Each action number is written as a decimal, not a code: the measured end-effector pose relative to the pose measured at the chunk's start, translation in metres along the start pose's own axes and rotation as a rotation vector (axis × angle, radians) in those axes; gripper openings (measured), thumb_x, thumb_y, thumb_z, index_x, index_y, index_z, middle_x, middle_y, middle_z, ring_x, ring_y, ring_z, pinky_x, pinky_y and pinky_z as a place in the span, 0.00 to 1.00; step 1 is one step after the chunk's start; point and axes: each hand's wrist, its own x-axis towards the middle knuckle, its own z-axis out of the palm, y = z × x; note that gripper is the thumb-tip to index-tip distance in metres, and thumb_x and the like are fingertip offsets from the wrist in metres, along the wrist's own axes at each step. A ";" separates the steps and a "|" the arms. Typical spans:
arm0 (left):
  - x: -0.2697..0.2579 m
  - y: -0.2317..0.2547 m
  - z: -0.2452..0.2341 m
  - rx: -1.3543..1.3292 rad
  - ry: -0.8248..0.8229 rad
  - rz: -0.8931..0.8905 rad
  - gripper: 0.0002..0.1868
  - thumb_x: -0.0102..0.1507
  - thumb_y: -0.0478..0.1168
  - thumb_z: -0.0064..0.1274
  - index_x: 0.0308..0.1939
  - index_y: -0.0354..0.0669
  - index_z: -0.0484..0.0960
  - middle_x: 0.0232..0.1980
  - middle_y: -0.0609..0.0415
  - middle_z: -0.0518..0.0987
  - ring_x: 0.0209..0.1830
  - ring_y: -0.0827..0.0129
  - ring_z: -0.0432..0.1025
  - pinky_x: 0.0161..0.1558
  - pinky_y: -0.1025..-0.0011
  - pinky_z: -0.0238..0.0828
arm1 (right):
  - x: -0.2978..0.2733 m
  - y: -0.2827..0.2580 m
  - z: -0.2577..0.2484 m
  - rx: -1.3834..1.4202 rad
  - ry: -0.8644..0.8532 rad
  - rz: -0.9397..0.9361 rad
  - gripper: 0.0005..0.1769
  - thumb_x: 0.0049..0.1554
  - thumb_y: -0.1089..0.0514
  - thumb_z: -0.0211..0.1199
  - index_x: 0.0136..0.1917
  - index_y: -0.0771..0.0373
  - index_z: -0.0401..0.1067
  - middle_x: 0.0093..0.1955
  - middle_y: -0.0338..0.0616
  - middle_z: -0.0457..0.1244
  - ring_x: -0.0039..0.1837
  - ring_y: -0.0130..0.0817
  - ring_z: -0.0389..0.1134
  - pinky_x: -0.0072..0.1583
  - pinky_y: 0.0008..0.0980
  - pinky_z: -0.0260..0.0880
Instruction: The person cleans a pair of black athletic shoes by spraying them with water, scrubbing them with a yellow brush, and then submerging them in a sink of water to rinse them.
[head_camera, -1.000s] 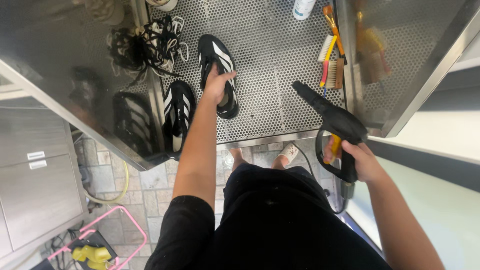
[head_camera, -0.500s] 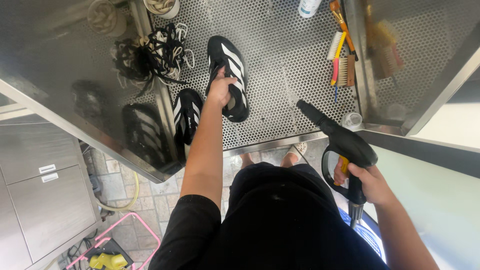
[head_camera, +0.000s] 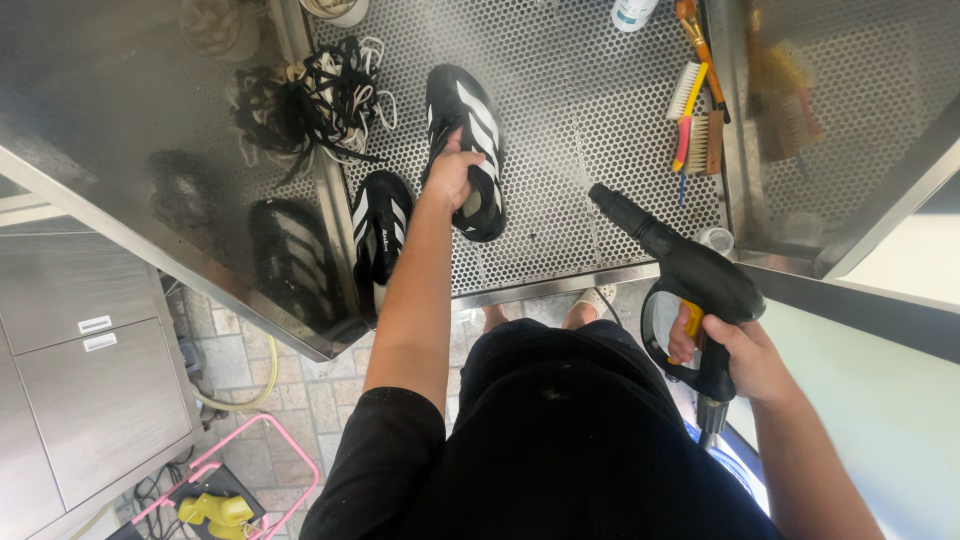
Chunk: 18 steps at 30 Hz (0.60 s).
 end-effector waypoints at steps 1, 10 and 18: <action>-0.001 0.000 0.001 0.000 0.002 -0.003 0.41 0.57 0.20 0.46 0.75 0.48 0.63 0.67 0.50 0.72 0.64 0.59 0.67 0.67 0.60 0.64 | 0.000 -0.001 0.000 0.012 0.001 0.003 0.24 0.61 0.42 0.62 0.50 0.68 0.66 0.35 0.46 0.59 0.40 0.37 0.62 0.47 0.39 0.66; -0.011 0.005 0.005 0.022 -0.035 -0.007 0.41 0.56 0.20 0.47 0.74 0.46 0.65 0.65 0.50 0.75 0.62 0.60 0.70 0.66 0.62 0.66 | 0.003 0.005 -0.009 -0.072 0.097 -0.011 0.22 0.61 0.48 0.58 0.56 0.69 0.69 0.48 0.51 0.67 0.52 0.41 0.70 0.57 0.39 0.69; -0.083 0.025 0.020 -0.105 -0.094 0.001 0.39 0.54 0.19 0.49 0.71 0.38 0.68 0.62 0.46 0.76 0.59 0.59 0.73 0.60 0.64 0.73 | 0.043 0.039 -0.024 -0.251 0.289 0.136 0.15 0.61 0.60 0.54 0.59 0.69 0.69 0.49 0.50 0.68 0.54 0.38 0.70 0.59 0.38 0.68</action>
